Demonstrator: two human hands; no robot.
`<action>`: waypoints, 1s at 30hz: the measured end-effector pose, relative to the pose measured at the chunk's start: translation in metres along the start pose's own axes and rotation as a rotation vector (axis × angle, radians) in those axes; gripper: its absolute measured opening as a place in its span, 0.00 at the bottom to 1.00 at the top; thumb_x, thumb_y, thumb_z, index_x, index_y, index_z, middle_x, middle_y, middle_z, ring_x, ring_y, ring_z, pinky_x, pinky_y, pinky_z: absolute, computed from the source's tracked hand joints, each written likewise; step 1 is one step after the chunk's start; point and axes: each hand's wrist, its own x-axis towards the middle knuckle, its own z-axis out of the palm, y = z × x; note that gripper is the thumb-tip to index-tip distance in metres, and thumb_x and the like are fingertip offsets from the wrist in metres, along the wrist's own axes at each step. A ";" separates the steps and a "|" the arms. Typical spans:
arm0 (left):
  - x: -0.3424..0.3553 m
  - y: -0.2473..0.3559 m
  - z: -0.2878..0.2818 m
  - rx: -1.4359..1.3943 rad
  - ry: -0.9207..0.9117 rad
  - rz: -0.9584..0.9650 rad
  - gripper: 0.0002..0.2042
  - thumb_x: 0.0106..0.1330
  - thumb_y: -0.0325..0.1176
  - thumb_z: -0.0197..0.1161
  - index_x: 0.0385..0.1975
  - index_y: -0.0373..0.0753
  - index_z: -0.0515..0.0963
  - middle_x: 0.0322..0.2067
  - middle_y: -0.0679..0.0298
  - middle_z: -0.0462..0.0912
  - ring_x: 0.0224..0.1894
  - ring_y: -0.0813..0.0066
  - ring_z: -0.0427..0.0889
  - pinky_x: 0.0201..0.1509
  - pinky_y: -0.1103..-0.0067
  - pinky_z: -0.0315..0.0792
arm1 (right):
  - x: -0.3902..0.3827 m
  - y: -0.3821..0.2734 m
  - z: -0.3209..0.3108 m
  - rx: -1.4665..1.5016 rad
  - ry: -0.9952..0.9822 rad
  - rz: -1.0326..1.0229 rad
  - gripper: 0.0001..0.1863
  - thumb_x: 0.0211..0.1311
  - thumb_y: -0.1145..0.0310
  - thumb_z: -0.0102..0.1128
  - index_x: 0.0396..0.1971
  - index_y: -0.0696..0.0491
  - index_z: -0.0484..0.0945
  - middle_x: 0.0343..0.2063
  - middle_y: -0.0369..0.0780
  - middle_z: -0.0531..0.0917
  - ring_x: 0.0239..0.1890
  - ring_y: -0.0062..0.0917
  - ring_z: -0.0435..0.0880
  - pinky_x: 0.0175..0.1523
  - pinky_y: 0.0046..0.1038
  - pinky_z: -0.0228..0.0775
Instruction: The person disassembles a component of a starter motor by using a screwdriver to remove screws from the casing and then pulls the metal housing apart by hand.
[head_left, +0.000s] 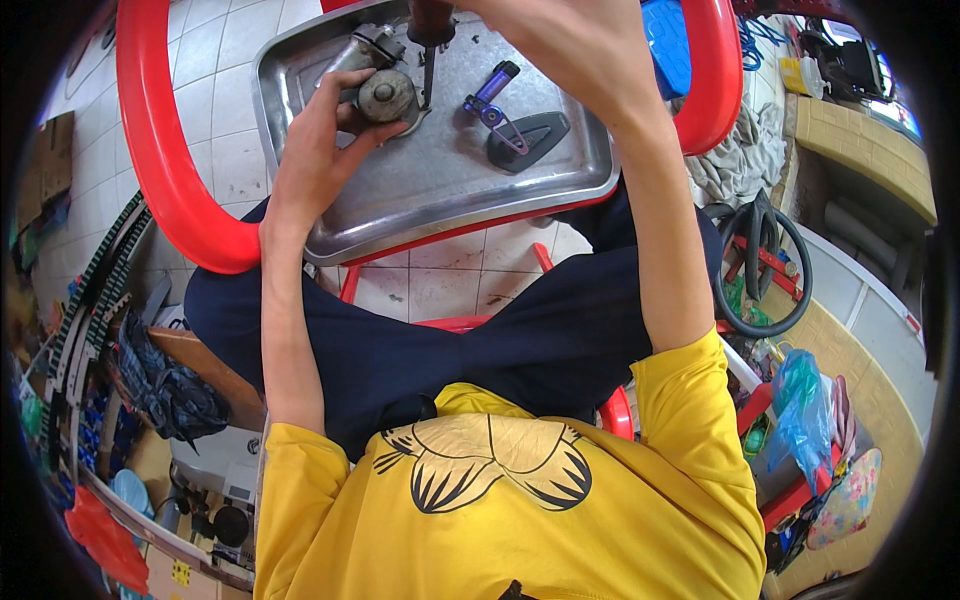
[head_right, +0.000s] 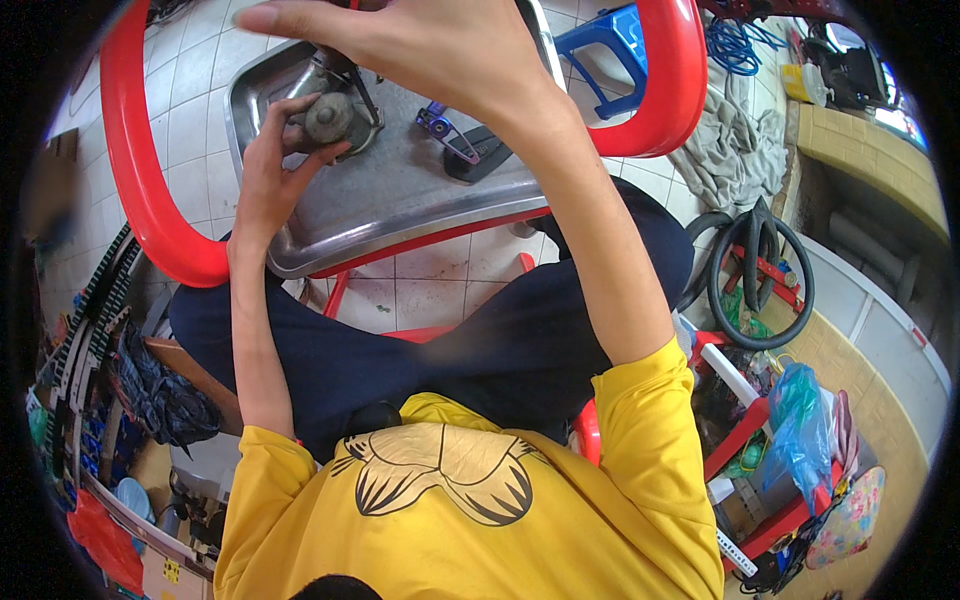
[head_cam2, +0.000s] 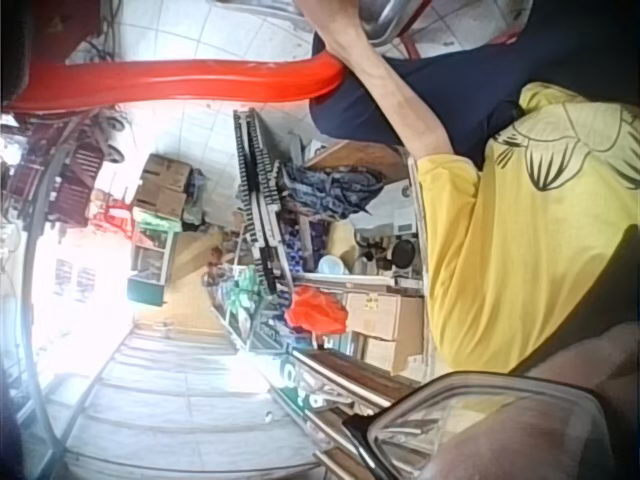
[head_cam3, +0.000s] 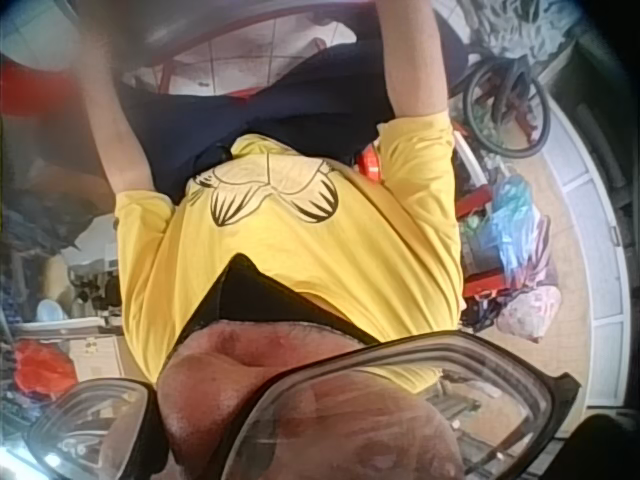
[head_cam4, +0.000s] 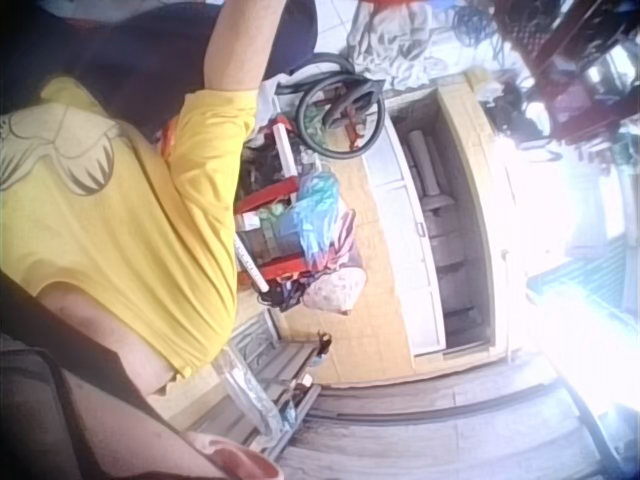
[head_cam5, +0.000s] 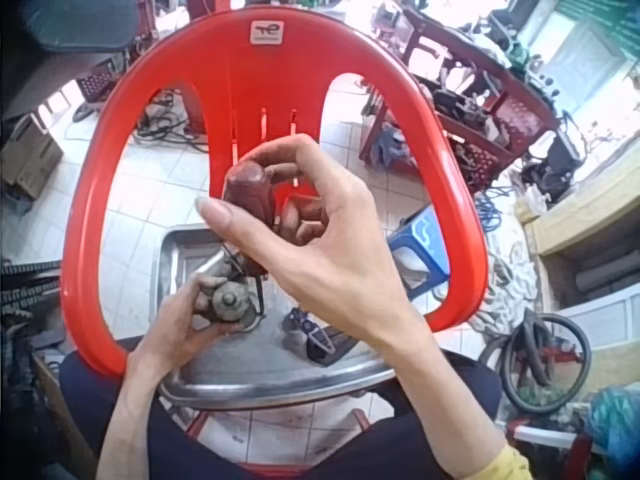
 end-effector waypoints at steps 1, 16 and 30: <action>0.001 0.001 0.001 0.011 0.002 -0.003 0.25 0.63 0.26 0.74 0.57 0.37 0.70 0.42 0.53 0.89 0.43 0.63 0.91 0.44 0.73 0.80 | 0.003 0.013 0.006 0.090 0.045 0.008 0.23 0.72 0.56 0.65 0.55 0.58 0.73 0.48 0.47 0.83 0.36 0.22 0.87 0.40 0.23 0.81; 0.002 0.003 0.002 0.043 -0.004 -0.009 0.26 0.63 0.26 0.75 0.58 0.37 0.71 0.41 0.53 0.90 0.42 0.63 0.91 0.44 0.72 0.80 | -0.002 -0.017 0.012 -0.020 0.068 -0.045 0.18 0.71 0.60 0.67 0.52 0.55 0.77 0.42 0.40 0.84 0.37 0.20 0.84 0.39 0.22 0.76; 0.002 0.006 0.003 0.012 0.012 0.013 0.25 0.63 0.26 0.75 0.58 0.35 0.71 0.41 0.54 0.89 0.40 0.63 0.91 0.44 0.73 0.79 | 0.003 0.010 0.014 -0.178 0.117 -0.196 0.20 0.69 0.63 0.69 0.56 0.54 0.79 0.48 0.40 0.83 0.26 0.10 0.77 0.30 0.15 0.71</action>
